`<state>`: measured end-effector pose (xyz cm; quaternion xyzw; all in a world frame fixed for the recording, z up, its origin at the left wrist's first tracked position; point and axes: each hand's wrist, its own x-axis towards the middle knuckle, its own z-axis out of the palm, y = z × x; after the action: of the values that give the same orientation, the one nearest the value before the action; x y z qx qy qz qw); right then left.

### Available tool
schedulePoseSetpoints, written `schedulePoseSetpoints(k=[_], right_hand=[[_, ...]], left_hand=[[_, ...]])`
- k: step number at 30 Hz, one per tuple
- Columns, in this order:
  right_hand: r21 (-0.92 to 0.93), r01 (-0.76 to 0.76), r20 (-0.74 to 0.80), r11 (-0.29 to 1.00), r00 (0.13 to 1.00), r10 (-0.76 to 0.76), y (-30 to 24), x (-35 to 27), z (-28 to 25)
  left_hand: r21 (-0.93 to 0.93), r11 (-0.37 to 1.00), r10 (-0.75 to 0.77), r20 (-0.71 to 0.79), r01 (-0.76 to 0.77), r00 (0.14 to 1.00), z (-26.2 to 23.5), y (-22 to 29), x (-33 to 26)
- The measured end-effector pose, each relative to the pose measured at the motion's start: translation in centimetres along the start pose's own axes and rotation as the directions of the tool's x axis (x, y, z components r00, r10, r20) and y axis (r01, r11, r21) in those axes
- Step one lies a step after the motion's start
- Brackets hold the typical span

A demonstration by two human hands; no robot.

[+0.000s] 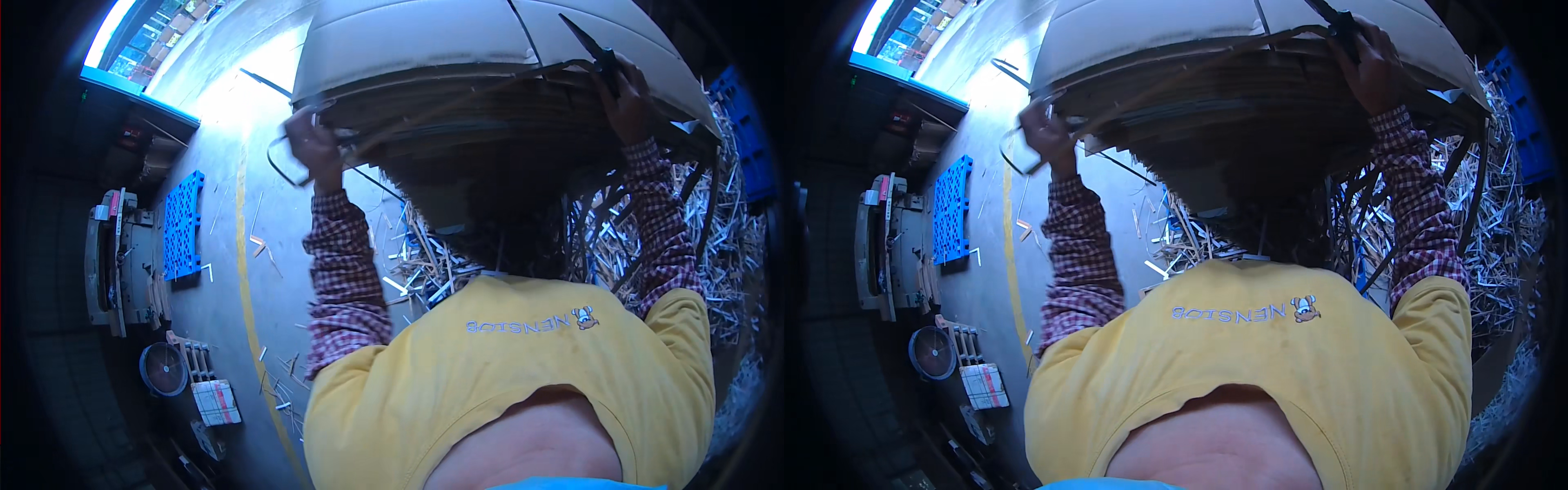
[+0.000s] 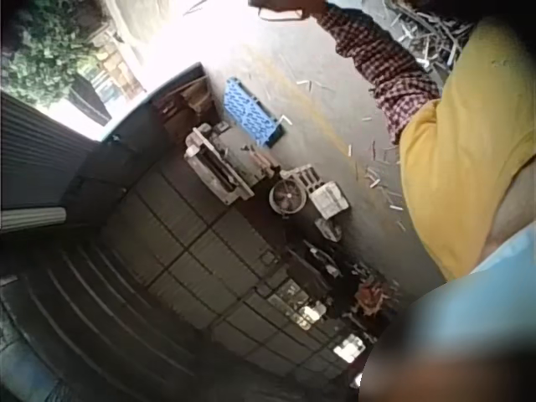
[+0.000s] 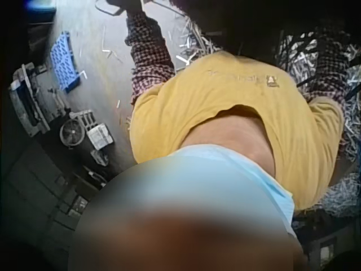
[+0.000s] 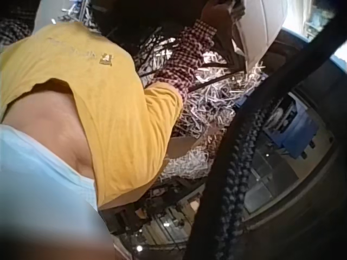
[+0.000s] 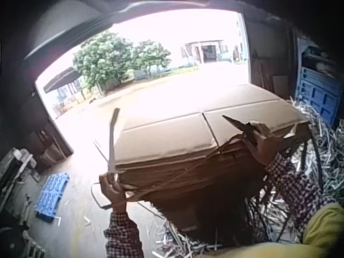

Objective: The recorder is stripping away unwanted parts or waste material from a stack of cardboard using a tool.

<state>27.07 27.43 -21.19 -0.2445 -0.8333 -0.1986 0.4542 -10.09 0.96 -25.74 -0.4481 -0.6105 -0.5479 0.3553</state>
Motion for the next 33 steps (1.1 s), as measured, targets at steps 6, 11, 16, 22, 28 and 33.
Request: schedulePoseSetpoints(k=[6,11,16,22,28,33], right_hand=[[0.002,0.013,-0.049,1.000,0.999,-0.013,-0.7,0.3,0.6],[0.030,-0.018,0.015,0.999,1.000,0.018,-0.9,0.2,-0.5],[0.034,0.024,-0.085,0.999,0.996,-0.021,-0.6,0.4,0.4],[0.044,0.041,-0.080,0.998,0.996,-0.038,-0.5,1.1,-0.3],[0.007,-0.001,-0.037,1.000,0.999,0.001,-0.7,0.5,-0.4],[0.022,0.006,-0.036,1.000,0.999,-0.005,-0.5,0.8,-0.5]], left_hand=[[0.287,0.726,-0.466,-0.463,0.625,0.754,-8.2,-9.2,-4.6],[0.152,0.979,-0.151,0.085,0.137,0.985,-3.8,2.8,1.0],[0.252,0.898,-0.422,0.260,0.361,0.869,-4.3,1.4,1.9],[-0.180,0.756,-0.644,-0.036,0.629,0.764,-7.2,1.4,-3.2],[0.261,0.965,-0.081,0.213,0.023,0.974,-4.0,6.7,0.3],[0.228,0.973,0.001,0.169,-0.040,0.986,-5.0,6.1,-2.5]])
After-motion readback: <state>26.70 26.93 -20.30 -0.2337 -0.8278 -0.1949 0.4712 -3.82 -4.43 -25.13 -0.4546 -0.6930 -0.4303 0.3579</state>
